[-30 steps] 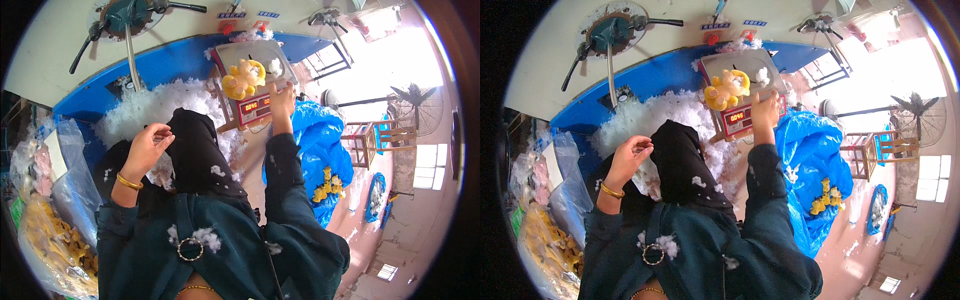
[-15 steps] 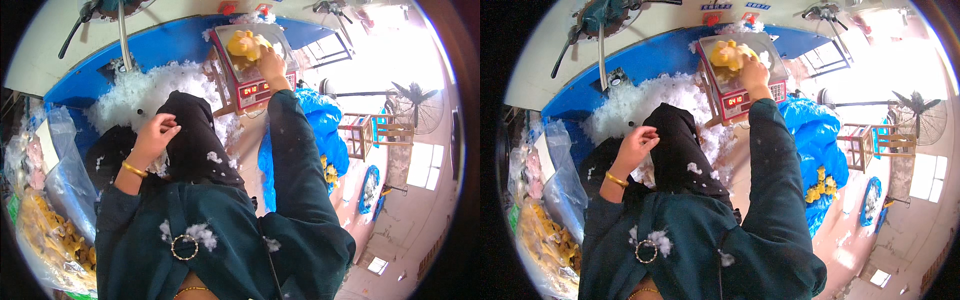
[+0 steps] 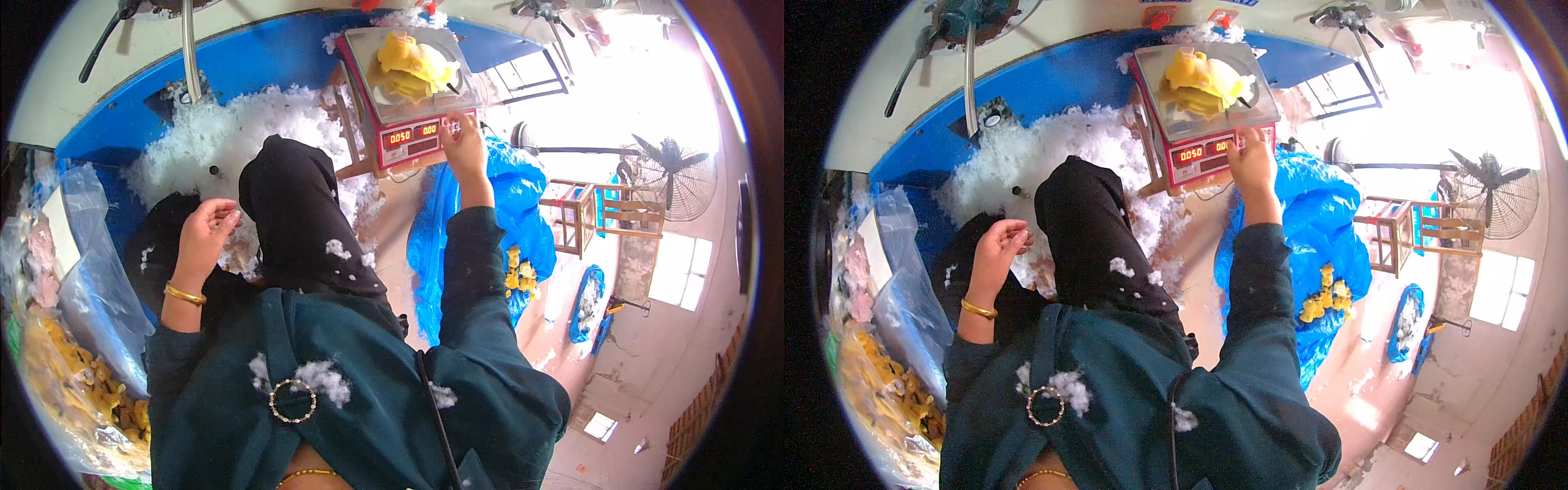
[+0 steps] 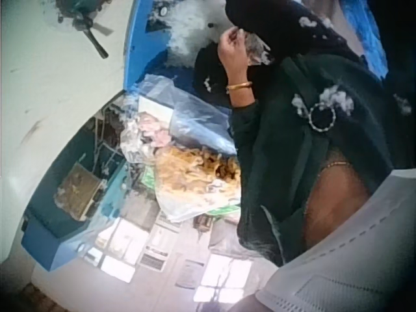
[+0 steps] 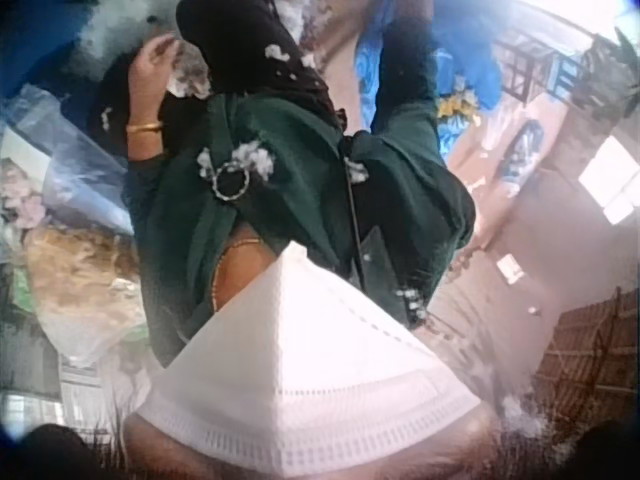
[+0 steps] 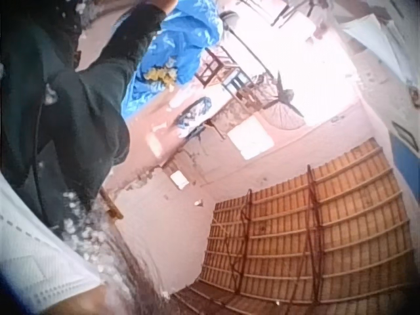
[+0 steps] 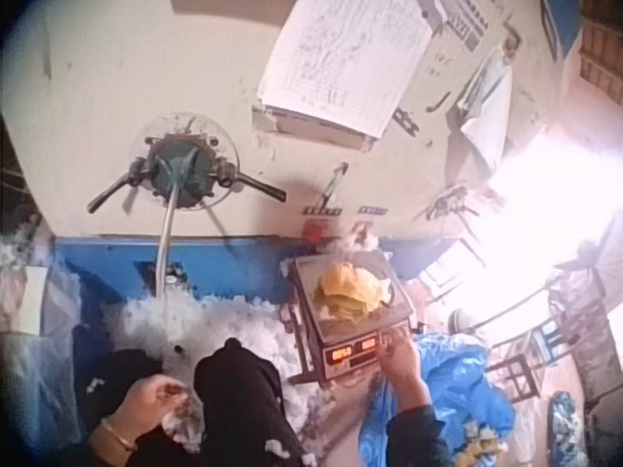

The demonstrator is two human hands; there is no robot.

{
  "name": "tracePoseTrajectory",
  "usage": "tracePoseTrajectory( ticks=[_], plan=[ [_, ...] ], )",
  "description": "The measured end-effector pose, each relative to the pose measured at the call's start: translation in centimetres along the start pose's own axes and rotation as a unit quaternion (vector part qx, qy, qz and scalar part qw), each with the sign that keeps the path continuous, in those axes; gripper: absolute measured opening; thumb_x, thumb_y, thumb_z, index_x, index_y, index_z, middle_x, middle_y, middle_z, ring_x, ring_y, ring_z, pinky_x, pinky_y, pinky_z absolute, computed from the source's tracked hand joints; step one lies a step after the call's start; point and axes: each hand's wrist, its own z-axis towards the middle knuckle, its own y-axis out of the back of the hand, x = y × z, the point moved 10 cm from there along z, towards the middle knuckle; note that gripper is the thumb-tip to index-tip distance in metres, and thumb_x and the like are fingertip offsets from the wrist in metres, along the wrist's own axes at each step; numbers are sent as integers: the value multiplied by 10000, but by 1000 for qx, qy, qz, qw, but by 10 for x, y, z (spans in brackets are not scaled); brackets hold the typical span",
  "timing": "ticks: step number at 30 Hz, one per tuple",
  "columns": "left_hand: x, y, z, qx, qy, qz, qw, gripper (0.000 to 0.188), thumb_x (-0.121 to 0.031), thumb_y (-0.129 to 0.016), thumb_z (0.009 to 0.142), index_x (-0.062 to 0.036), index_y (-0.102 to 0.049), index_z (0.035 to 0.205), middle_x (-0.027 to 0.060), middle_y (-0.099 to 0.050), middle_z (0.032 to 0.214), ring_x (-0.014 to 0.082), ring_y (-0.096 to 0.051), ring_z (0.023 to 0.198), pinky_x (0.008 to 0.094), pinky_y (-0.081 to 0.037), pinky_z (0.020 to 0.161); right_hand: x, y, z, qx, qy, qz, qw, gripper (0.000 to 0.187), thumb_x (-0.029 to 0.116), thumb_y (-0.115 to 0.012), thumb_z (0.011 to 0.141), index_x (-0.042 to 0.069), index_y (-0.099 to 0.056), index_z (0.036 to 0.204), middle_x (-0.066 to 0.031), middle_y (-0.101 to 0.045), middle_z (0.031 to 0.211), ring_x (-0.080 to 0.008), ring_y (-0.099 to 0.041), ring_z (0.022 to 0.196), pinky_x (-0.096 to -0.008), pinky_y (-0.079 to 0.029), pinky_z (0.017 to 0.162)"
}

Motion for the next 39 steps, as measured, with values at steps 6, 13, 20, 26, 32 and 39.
tracePoseTrajectory(
  ticks=[6, 13, 20, 26, 32, 39],
  plan=[
    [8, 22, -20, -45, 44, -46, 997, 227, -128, -612, 914, 21, -584, 1083, 79, -653, 976, 141, -657, 850, 255, -527, 738, 60, 37, 47, -139, 115, 12, 983, 721, 30, -741, 711, 91, -411, 1349, -178, -468, 1282, -274, -634, 853, -342, -525, 756],
    [4, 21, -32, -43, 30, -61, 997, 225, -129, -615, 912, 17, -582, 1080, 69, -650, 954, 134, -645, 829, 253, -522, 726, 13, -49, 122, -82, 122, -71, 987, 520, 165, -714, 732, 56, -528, 1205, -238, -577, 1122, -420, -605, 927, -461, -491, 826],
    [-7, 9, -36, -19, 43, -156, 987, 340, -77, -658, 870, 14, -542, 1176, 107, -618, 1048, 138, -621, 931, 257, -518, 778, 183, -86, 2, 267, 215, 110, 933, 264, 229, -629, 820, 39, -599, 1001, -207, -633, 882, -379, -627, 857, -433, -479, 733],
    [-127, 3, -23, -70, -262, -129, 954, 469, -135, -639, 884, -20, -460, 1302, 97, -579, 1192, 164, -610, 989, 278, -540, 772, 342, -42, -96, 268, 402, 266, 834, 275, 194, -626, 835, 25, -537, 1032, -228, -609, 823, -405, -610, 787, -443, -468, 642],
    [-182, 44, 51, -109, -218, -227, 943, 441, -380, -491, 974, 25, -536, 1144, 87, -630, 907, 134, -640, 662, 235, -551, 564, 371, -37, -24, 14, 300, 306, 903, 286, 226, -614, 853, 0, -530, 1007, -241, -631, 849, -429, -608, 796, -472, -482, 664],
    [-185, 36, 44, -113, -214, -189, 952, 421, -357, -471, 988, 16, -501, 1181, 89, -622, 887, 117, -630, 609, 202, -523, 478, 363, -43, -33, 52, 249, 331, 909, 279, 214, -592, 882, -12, -506, 1022, -248, -630, 820, -419, -625, 779, -450, -489, 660]
  ],
)
